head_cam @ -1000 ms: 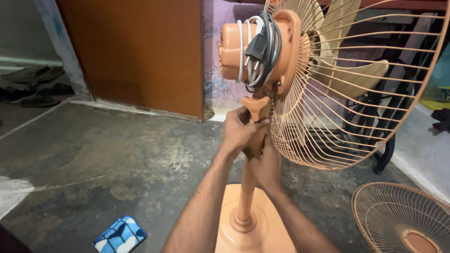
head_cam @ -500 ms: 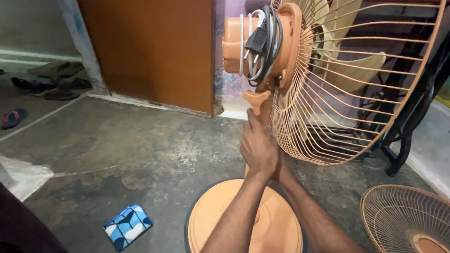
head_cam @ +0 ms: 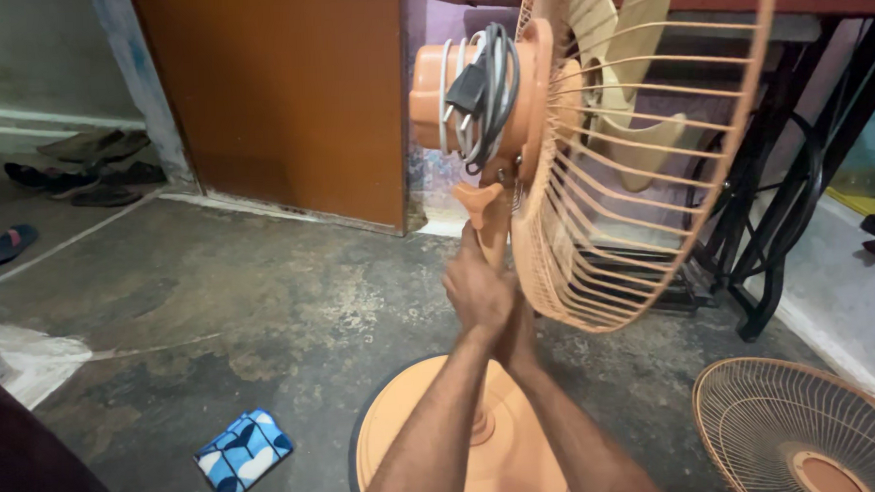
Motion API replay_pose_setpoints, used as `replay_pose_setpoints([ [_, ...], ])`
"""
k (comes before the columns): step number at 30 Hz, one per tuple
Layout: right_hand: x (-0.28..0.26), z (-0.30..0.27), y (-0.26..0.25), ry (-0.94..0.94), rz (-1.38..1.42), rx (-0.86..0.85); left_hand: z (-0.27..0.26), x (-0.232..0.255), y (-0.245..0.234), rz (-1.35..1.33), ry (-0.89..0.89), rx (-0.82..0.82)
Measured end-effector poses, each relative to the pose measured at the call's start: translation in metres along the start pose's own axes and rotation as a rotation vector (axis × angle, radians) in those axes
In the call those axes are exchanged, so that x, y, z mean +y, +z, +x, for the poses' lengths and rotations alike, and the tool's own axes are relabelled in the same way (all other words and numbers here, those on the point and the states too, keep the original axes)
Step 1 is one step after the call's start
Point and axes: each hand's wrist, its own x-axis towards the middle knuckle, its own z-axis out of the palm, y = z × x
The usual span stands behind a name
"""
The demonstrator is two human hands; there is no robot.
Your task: The person disassembles a standing electric fan by hand, removing the front grille, the fan blade, and the rear grille. The components are placed on the floor beside the fan base.
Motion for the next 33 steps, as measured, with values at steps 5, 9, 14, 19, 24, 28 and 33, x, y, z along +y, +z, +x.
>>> replay_pose_setpoints([
  [5,-0.052,-0.007,0.03,0.031,-0.002,0.099,0.035,-0.058,-0.015,-0.006,0.124,-0.092],
  [9,-0.077,-0.015,0.054,-0.034,0.013,0.183,0.071,-0.129,-0.021,-0.723,0.074,-0.321],
  [14,-0.05,-0.01,0.065,0.1,-0.116,0.032,0.08,-0.157,-0.023,-0.321,0.27,-0.285],
  [19,0.015,-0.004,0.042,-0.135,0.572,0.063,0.06,-0.124,-0.045,-0.327,0.342,-0.299],
  [24,0.031,0.013,0.012,0.598,0.923,-0.408,0.024,-0.09,-0.058,-0.359,0.384,-0.231],
  [28,0.004,0.019,-0.03,0.866,0.701,-0.346,-0.02,-0.071,-0.075,-0.168,0.193,-0.271],
  [33,-0.03,0.049,-0.078,1.027,1.013,-0.013,-0.064,-0.036,-0.097,-0.171,0.503,-0.182],
])
